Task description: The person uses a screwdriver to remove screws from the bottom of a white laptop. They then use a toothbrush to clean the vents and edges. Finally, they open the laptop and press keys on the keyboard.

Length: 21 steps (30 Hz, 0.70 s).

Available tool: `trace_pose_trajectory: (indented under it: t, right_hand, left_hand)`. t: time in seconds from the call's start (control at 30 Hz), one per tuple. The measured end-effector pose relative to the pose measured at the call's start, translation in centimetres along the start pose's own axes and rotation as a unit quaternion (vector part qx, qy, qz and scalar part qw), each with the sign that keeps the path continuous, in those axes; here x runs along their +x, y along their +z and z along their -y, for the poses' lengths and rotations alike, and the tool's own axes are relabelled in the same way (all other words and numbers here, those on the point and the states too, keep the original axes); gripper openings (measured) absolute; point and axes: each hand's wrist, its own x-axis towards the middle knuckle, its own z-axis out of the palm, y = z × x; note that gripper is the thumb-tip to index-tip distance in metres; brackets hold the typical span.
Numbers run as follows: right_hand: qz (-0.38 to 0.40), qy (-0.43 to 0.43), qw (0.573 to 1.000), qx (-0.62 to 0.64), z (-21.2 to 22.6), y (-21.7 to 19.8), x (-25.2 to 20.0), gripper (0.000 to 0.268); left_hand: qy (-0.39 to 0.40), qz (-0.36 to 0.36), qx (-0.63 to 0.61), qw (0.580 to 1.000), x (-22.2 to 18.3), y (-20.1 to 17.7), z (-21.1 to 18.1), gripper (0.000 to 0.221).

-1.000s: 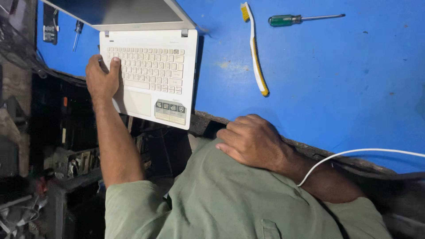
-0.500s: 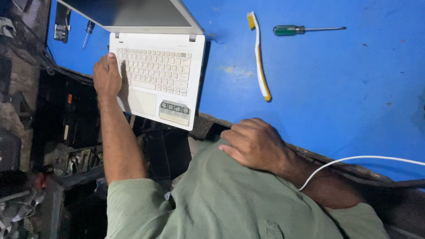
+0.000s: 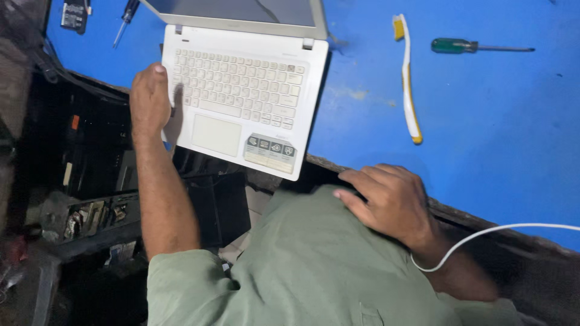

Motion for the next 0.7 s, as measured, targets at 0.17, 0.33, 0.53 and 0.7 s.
trace_pose_trajectory:
  t: [0.17, 0.33, 0.53, 0.7]
  right_hand:
    - [-0.052, 0.054, 0.997, -0.013, 1.0, 1.1, 1.1, 0.027]
    - [-0.14, 0.176, 0.974, -0.02, 2.4, 5.1, 2.2, 0.022]
    - [-0.259, 0.179, 0.948, -0.054, 2.1, 11.3, 3.1, 0.025]
    - [-0.343, 0.213, 0.908, -0.112, 1.7, 15.2, 3.5, 0.034]
  left_hand:
    - [0.067, -0.035, -0.101, 0.992, 1.6, -1.3, 3.5, 0.062]
    - [0.116, -0.031, -0.219, 0.968, 5.7, -2.7, 6.6, 0.037]
    - [0.222, 0.017, -0.291, 0.931, 10.5, -0.8, 9.4, 0.06]
    - [0.306, 0.021, -0.31, 0.9, 12.9, 1.6, 8.6, 0.087]
